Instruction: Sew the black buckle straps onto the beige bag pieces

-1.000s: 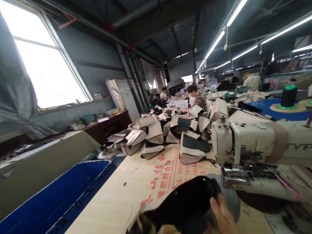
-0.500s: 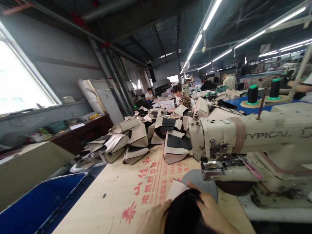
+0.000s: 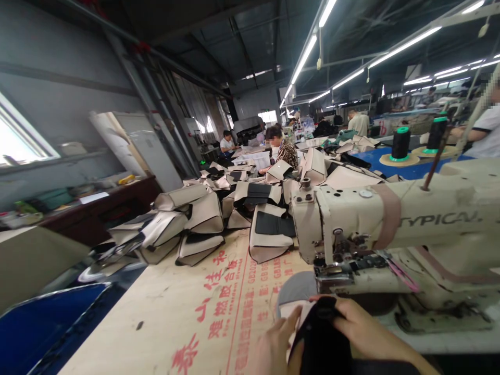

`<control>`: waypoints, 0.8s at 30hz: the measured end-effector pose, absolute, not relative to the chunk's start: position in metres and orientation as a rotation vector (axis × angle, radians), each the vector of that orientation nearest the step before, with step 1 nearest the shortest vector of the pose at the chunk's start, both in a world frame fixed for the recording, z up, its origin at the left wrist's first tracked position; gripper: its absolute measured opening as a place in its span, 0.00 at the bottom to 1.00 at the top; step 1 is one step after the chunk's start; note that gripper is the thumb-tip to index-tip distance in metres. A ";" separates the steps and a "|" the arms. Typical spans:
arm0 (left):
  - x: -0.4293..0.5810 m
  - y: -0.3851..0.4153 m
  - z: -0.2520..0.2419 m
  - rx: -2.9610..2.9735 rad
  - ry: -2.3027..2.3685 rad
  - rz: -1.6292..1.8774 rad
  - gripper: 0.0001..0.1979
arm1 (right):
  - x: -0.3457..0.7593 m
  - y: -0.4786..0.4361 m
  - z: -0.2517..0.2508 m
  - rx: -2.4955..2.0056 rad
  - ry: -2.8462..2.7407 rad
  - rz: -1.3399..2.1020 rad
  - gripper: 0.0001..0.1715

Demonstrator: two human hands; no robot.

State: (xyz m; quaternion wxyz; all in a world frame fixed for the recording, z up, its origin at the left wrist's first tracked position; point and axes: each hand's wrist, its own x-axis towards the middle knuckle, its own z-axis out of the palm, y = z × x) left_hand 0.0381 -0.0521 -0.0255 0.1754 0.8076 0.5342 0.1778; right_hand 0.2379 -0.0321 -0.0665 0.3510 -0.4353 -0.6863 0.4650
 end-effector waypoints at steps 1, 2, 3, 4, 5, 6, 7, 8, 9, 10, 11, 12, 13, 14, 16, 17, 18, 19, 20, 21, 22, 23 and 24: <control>0.041 -0.046 -0.020 2.297 1.511 0.526 0.20 | 0.235 -0.033 -0.062 -1.155 -1.801 1.171 0.24; 0.044 -0.040 -0.016 2.308 1.496 0.538 0.18 | 0.233 -0.034 -0.057 -1.177 -1.831 1.147 0.25; 0.045 -0.035 -0.012 2.317 1.464 0.529 0.17 | 0.233 -0.034 -0.052 -1.187 -1.869 1.133 0.26; 0.045 -0.030 -0.009 2.325 1.416 0.502 0.16 | 0.233 -0.033 -0.049 -1.181 -1.913 1.131 0.26; 0.043 -0.026 -0.006 2.332 1.357 0.463 0.16 | 0.234 -0.033 -0.047 -1.162 -1.959 1.136 0.26; 0.039 -0.023 -0.005 2.334 1.298 0.422 0.16 | 0.235 -0.032 -0.047 -1.143 -1.997 1.140 0.26; 0.035 -0.020 -0.005 2.331 1.251 0.389 0.15 | 0.236 -0.032 -0.048 -1.128 -2.017 1.133 0.25; 0.031 -0.019 -0.005 2.321 1.223 0.373 0.15 | 0.236 -0.031 -0.051 -1.118 -2.020 1.110 0.24; 0.026 -0.018 -0.006 2.305 1.208 0.377 0.14 | 0.236 -0.031 -0.054 -1.110 -2.006 1.070 0.24; 0.022 -0.017 -0.007 2.288 1.199 0.395 0.14 | 0.234 -0.031 -0.058 -1.100 -1.984 1.018 0.22; 0.019 -0.017 -0.009 2.269 1.194 0.422 0.14 | 0.232 -0.030 -0.062 -1.084 -1.966 0.958 0.20; 0.016 -0.016 -0.011 2.252 1.197 0.454 0.14 | 0.229 -0.030 -0.066 -1.065 -1.959 0.900 0.18; 0.015 -0.016 -0.013 2.237 1.205 0.484 0.14 | 0.226 -0.029 -0.069 -1.049 -1.965 0.849 0.17; 0.014 -0.016 -0.016 2.225 1.217 0.508 0.14 | 0.224 -0.029 -0.071 -1.038 -1.985 0.810 0.16; 0.015 -0.016 -0.021 2.206 1.242 0.562 0.13 | 0.220 -0.026 -0.073 -1.021 -2.049 0.759 0.15; 0.016 -0.017 -0.025 2.197 1.250 0.599 0.13 | 0.219 -0.025 -0.073 -1.013 -2.085 0.748 0.14; 0.018 -0.018 -0.028 2.187 1.260 0.644 0.12 | 0.218 -0.024 -0.073 -1.011 -2.116 0.739 0.14; 0.021 -0.019 -0.031 2.174 1.285 0.701 0.11 | 0.219 -0.023 -0.072 -1.018 -2.141 0.729 0.15; 0.023 -0.021 -0.035 2.162 1.329 0.774 0.10 | 0.219 -0.021 -0.072 -1.031 -2.161 0.721 0.16; 0.026 -0.022 -0.039 2.152 1.387 0.857 0.09 | 0.220 -0.020 -0.071 -1.047 -2.173 0.711 0.16; 0.028 -0.023 -0.042 2.148 1.443 0.938 0.08 | 0.220 -0.019 -0.071 -1.060 -2.185 0.701 0.17; 0.029 -0.023 -0.045 2.160 1.476 1.016 0.07 | 0.221 -0.019 -0.072 -1.070 -2.198 0.694 0.17; 0.030 -0.022 -0.047 2.196 1.463 1.069 0.07 | 0.221 -0.018 -0.073 -1.080 -2.209 0.687 0.16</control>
